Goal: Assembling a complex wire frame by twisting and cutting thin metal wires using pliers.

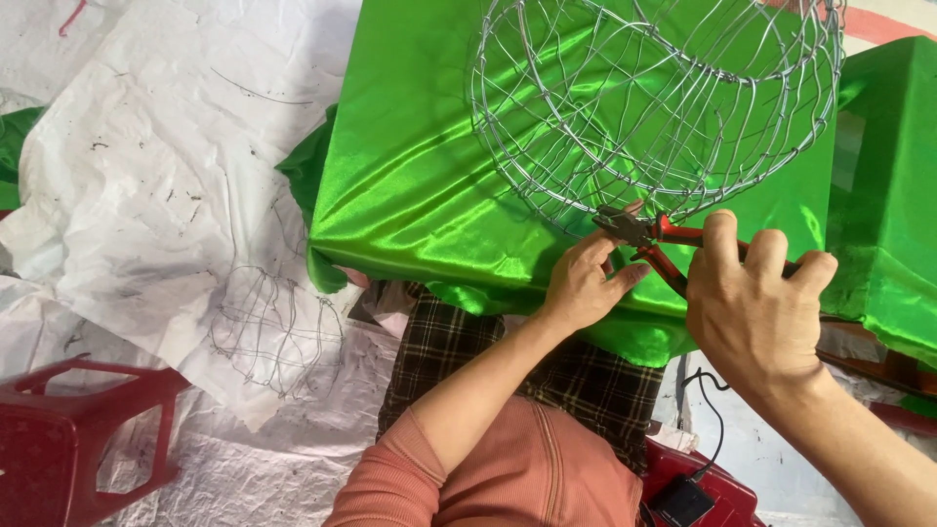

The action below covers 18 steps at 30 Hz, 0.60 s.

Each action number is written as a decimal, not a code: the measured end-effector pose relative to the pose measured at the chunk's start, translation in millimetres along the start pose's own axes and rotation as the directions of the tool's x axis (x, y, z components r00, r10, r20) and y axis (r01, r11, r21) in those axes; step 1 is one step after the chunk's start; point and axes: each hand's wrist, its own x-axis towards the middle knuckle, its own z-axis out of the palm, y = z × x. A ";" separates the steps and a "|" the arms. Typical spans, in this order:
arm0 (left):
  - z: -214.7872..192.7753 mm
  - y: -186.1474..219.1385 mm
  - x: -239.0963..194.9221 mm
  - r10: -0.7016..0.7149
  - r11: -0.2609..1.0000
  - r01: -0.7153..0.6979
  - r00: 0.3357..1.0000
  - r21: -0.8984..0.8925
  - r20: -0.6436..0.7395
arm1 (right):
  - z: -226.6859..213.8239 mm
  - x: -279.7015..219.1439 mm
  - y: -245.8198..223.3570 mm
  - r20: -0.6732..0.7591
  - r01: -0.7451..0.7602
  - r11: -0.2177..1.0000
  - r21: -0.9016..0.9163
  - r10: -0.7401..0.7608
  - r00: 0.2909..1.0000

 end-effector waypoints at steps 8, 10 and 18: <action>3.8 -3.2 0.4 -0.051 0.996 0.051 0.999 0.077 0.001 | 9.3 -4.1 -3.2 -0.048 0.000 1.000 0.005 0.000 0.999; 2.5 0.4 0.5 -0.057 0.996 0.056 0.998 0.071 0.009 | 13.7 -7.4 -4.5 -0.058 -0.001 1.000 0.019 0.002 0.998; -2.9 8.8 -0.6 -0.106 0.992 0.102 0.992 0.071 0.067 | 9.2 -11.8 -9.1 -0.067 -0.026 0.999 0.033 0.028 0.997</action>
